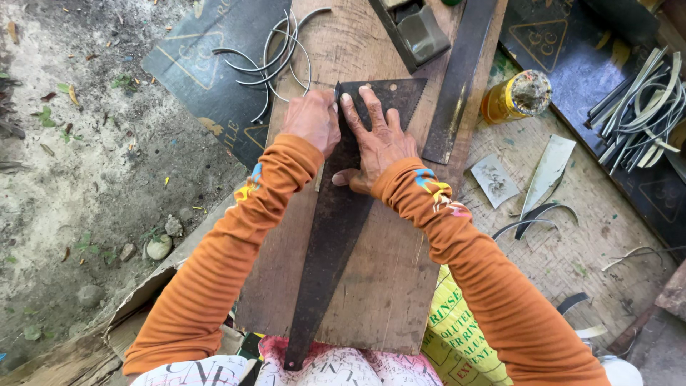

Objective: The person uses a utility knife to score and cut a triangular metal piece on a wooden workbench. They repeatedly align the piece, score along its edges, and remove thin metal strips. The person also uses a hand plane on the workbench surface and organizes the cut metal strips into a small wooden box.

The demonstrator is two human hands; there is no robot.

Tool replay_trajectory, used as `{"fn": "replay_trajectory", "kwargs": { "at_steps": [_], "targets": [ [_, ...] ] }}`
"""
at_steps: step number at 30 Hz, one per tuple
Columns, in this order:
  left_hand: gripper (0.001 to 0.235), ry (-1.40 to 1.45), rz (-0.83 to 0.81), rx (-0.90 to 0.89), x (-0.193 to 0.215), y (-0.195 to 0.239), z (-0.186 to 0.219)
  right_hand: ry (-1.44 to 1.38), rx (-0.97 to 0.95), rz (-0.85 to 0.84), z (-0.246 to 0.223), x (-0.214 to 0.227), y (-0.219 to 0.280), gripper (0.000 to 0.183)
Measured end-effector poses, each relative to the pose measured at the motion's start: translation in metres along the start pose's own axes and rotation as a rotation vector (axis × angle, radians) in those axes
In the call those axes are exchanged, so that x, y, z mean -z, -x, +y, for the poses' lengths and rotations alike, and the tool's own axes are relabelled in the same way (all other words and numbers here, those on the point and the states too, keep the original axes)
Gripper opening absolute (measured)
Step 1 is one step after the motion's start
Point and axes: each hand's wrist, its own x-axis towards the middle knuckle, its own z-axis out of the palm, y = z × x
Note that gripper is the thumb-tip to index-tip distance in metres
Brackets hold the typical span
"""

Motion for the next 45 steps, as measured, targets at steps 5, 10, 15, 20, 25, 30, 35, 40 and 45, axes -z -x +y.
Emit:
{"fn": "replay_trajectory", "kwargs": {
  "at_steps": [5, 10, 15, 20, 25, 30, 35, 40, 45],
  "targets": [
    [0.014, -0.093, -0.066, 0.032, 0.002, 0.002, 0.012, 0.027, -0.029, -0.037, -0.003, 0.000, -0.001, 0.139],
    [0.018, -0.133, -0.116, 0.136, 0.005, 0.009, 0.025, 0.025, -0.059, -0.066, -0.007, 0.002, -0.003, 0.139],
    [0.014, -0.138, -0.164, 0.128, 0.002, 0.012, 0.023, 0.066, -0.055, -0.070, -0.007, 0.002, -0.005, 0.138],
    [0.020, -0.181, -0.153, 0.112, 0.000, 0.011, 0.017, 0.065, -0.054, -0.067, -0.006, -0.001, -0.004, 0.139],
    [0.018, -0.173, -0.120, 0.095, 0.005, 0.024, 0.021, 0.062, -0.060, -0.090, -0.007, 0.000, -0.002, 0.139],
    [0.023, -0.202, -0.191, 0.153, 0.003, 0.031, 0.020, 0.107, -0.043, -0.043, -0.003, -0.002, -0.003, 0.139],
    [0.032, -0.199, -0.238, 0.113, 0.008, 0.053, 0.015, 0.102, -0.032, -0.040, -0.004, -0.004, -0.002, 0.137],
    [0.033, -0.256, -0.160, 0.100, 0.009, 0.116, 0.015, 0.118, -0.014, -0.029, -0.005, -0.005, -0.004, 0.137],
    [0.033, -0.212, -0.174, 0.151, 0.016, 0.165, 0.018, 0.148, -0.047, -0.084, -0.008, -0.002, -0.002, 0.138]
  ]
}}
